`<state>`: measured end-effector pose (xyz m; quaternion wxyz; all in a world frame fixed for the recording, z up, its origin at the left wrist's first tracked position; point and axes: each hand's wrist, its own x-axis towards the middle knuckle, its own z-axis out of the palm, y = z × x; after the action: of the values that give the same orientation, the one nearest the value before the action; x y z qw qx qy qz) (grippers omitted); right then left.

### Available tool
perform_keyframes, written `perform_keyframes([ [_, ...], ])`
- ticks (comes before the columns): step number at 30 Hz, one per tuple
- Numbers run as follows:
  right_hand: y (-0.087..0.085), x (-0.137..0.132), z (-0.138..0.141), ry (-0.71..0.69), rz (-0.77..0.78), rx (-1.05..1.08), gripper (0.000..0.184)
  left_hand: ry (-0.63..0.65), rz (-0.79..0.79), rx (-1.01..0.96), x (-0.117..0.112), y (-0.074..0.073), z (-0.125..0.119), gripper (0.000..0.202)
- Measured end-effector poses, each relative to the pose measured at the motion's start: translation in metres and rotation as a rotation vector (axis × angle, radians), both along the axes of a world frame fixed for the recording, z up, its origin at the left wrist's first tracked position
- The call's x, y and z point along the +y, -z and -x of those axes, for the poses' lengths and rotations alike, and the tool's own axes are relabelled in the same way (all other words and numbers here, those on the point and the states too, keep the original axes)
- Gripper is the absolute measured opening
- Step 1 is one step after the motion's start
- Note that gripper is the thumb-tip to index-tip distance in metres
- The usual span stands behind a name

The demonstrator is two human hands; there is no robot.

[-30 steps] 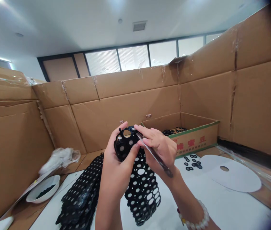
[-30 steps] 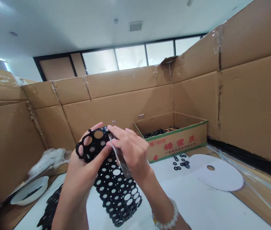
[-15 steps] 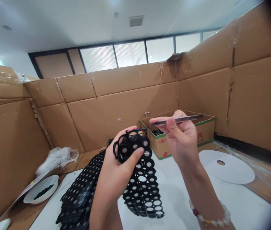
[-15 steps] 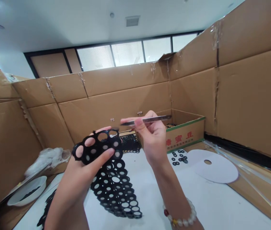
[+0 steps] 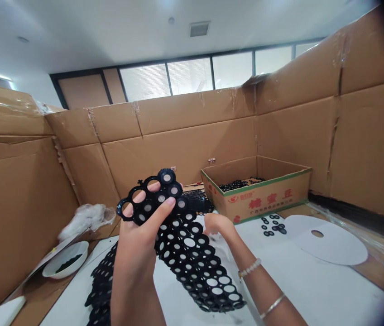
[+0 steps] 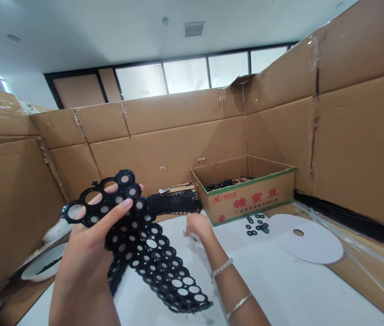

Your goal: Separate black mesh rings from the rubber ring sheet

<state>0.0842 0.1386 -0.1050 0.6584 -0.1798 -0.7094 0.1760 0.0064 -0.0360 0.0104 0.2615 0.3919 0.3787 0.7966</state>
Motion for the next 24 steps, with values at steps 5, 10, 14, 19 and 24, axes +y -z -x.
perform_keyframes([
  [5, -0.059, -0.034, -0.031, 0.165, -0.084, -0.101, 0.018, -0.044, 0.008, -0.046, 0.002, 0.000, -0.004, 0.040],
  [10, -0.105, -0.105, -0.053, 0.262, -0.386, 0.038, 0.020, -0.142, -0.020, 0.052, 0.004, 0.000, -0.012, 0.031],
  [14, -0.112, -0.118, -0.046, 0.226, -0.350, 0.050, 0.018, -0.139, -0.139, 0.219, 0.006, 0.000, -0.019, 0.020],
  [19, -0.110, -0.105, -0.044, 0.016, -0.166, 0.158, 0.009, -0.143, -0.019, 0.391, 0.006, 0.001, -0.019, 0.013],
  [24, -0.108, -0.094, -0.050, -0.201, 0.079, 0.462, 0.011, -0.083, 0.039, 0.620, 0.000, 0.003, -0.019, 0.014],
])
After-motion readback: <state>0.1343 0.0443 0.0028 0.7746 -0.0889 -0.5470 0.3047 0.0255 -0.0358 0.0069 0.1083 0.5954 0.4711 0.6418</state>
